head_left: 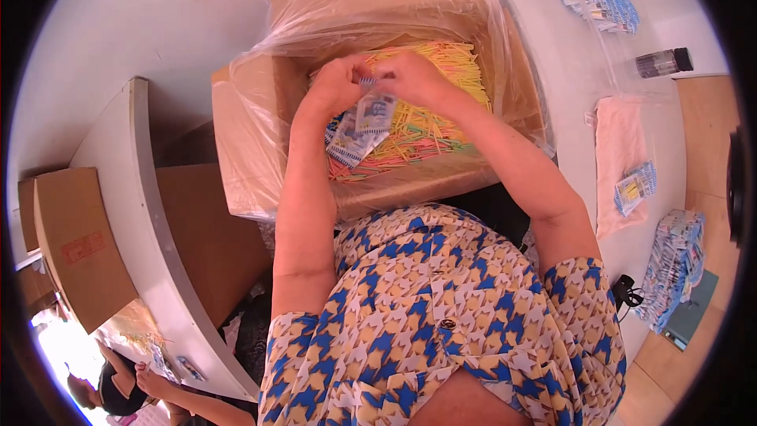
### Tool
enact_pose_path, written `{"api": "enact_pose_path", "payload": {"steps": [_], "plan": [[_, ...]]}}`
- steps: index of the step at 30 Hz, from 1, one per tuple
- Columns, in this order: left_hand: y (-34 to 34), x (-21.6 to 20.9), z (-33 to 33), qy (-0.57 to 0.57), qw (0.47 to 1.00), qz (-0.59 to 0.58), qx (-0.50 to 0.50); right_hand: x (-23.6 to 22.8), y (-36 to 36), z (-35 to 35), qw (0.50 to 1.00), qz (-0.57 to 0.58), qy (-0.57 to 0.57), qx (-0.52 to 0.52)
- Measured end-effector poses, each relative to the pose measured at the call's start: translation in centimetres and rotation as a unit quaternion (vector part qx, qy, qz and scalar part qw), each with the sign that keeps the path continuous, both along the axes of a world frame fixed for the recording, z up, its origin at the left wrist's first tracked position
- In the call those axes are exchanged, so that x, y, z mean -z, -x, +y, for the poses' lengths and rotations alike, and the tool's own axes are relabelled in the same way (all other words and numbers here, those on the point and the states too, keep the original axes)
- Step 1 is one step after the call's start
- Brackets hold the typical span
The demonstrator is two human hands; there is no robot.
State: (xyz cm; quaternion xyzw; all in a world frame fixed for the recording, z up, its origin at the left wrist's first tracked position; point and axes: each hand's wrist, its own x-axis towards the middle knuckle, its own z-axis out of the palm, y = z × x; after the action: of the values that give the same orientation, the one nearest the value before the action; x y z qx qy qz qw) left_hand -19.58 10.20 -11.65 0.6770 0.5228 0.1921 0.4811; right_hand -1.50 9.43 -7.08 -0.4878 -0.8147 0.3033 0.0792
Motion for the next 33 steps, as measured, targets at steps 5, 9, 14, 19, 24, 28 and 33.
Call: {"api": "enact_pose_path", "payload": {"steps": [5, 9, 14, 19, 24, 28, 33], "plan": [[-3.0, -1.4, -0.5, 0.096, 0.973, -0.208, 0.037, -0.9, -4.9, 2.0, 0.974, 0.212, 0.048, 0.06], [-4.5, -1.3, -1.1, 0.065, 0.961, -0.269, 0.006, -2.3, -6.6, 1.5, 0.955, 0.252, 0.124, 0.09], [-5.9, -0.7, -0.3, -0.007, 0.981, -0.193, -0.035, 3.5, -13.2, 0.3, 0.956, -0.292, -0.003, -0.009], [-7.3, -1.1, -0.1, 0.052, 0.965, -0.248, -0.069, 8.2, -15.9, -0.6, 0.924, -0.383, -0.006, -0.013], [-8.4, -2.3, -0.4, 0.065, 0.957, -0.273, -0.067, 8.8, -17.4, -1.0, 0.952, -0.304, -0.003, 0.02], [-8.8, -2.7, -0.5, 0.056, 0.962, -0.262, -0.063, 8.9, -17.9, -1.3, 0.955, -0.297, 0.006, 0.021], [-8.2, -2.3, -0.6, 0.071, 0.958, -0.272, -0.055, 8.2, -16.5, -1.3, 0.952, -0.305, -0.001, 0.029]]}}
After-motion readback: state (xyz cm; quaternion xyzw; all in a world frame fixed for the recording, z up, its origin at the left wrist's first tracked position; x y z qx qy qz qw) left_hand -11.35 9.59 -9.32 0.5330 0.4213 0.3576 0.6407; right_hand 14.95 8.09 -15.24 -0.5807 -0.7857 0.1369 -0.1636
